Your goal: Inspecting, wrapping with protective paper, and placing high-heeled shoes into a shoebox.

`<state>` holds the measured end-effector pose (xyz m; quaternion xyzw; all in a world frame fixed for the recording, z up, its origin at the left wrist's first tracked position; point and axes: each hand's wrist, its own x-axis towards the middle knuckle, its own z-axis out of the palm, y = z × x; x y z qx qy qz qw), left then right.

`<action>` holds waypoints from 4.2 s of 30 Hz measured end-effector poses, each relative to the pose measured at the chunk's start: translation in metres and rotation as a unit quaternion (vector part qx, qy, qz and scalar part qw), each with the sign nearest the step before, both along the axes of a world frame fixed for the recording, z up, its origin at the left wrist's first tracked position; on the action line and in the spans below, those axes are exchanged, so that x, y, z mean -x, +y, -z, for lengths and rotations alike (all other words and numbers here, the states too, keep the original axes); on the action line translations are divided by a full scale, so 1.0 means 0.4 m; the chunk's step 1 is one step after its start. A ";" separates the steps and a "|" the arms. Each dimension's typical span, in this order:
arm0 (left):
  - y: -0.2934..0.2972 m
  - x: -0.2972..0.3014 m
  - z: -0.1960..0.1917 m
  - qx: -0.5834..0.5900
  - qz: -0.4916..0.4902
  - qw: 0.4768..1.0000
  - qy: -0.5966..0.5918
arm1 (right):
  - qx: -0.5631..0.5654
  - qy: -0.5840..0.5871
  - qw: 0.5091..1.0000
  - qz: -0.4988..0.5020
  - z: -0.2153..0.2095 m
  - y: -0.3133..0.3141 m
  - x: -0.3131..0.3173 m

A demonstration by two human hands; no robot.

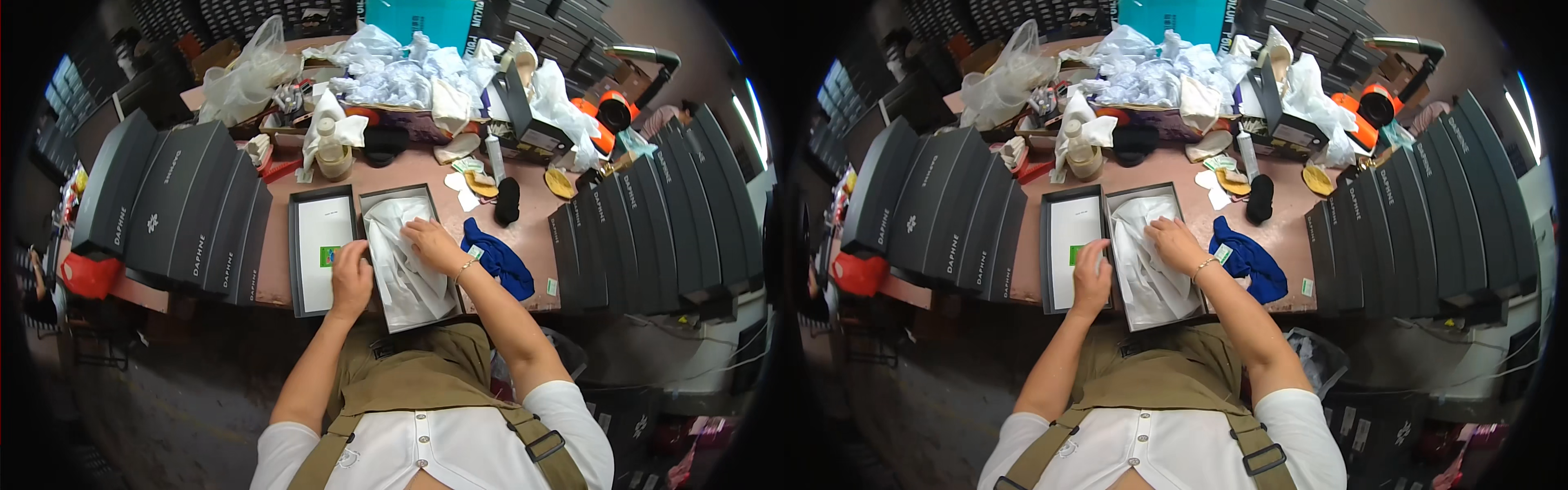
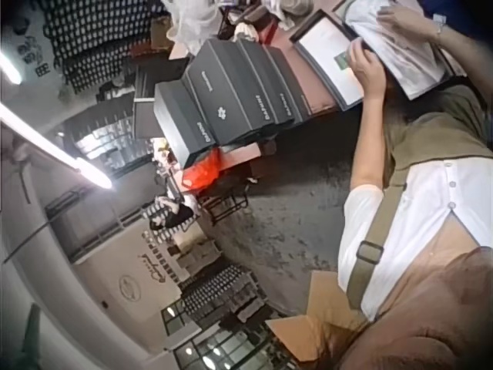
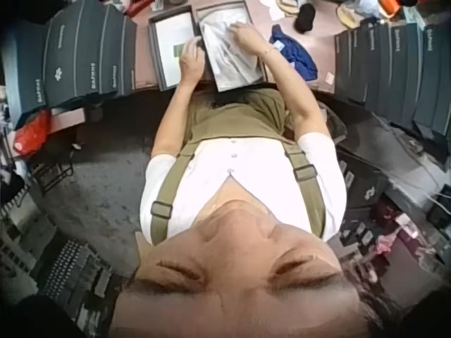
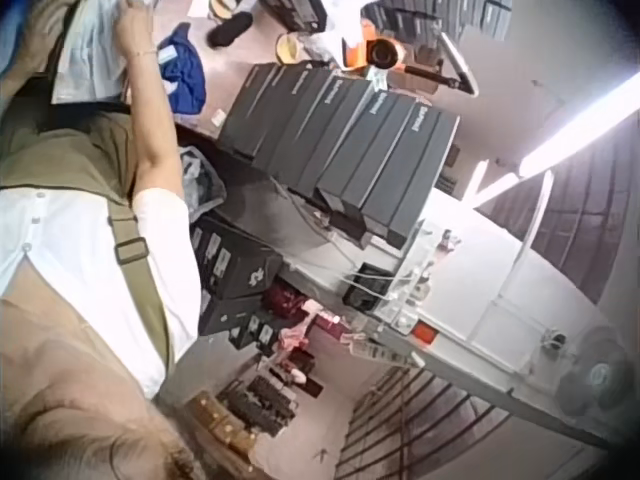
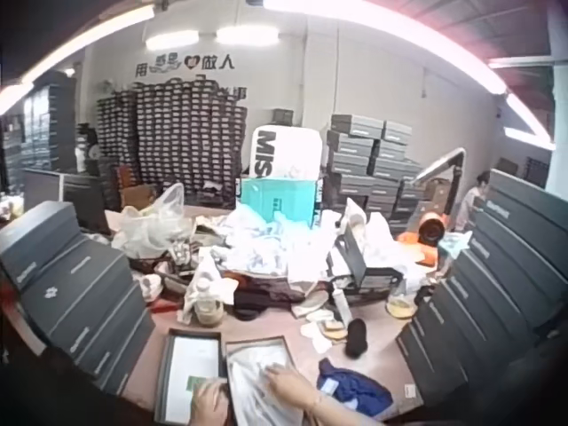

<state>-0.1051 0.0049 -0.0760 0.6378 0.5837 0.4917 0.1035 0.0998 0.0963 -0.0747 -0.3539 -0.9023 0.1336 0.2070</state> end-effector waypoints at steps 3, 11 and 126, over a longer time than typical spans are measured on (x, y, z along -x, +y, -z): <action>-0.047 0.056 0.072 0.259 -0.008 0.965 0.033 | -0.010 0.035 0.991 0.131 -0.086 -0.082 0.011; -0.048 0.047 0.119 0.341 0.046 0.931 0.123 | 0.024 -0.160 0.976 0.143 0.047 -0.026 0.064; -0.105 -0.082 0.089 0.200 0.022 0.935 -0.291 | 0.446 0.305 0.819 0.195 -0.094 -0.099 -0.227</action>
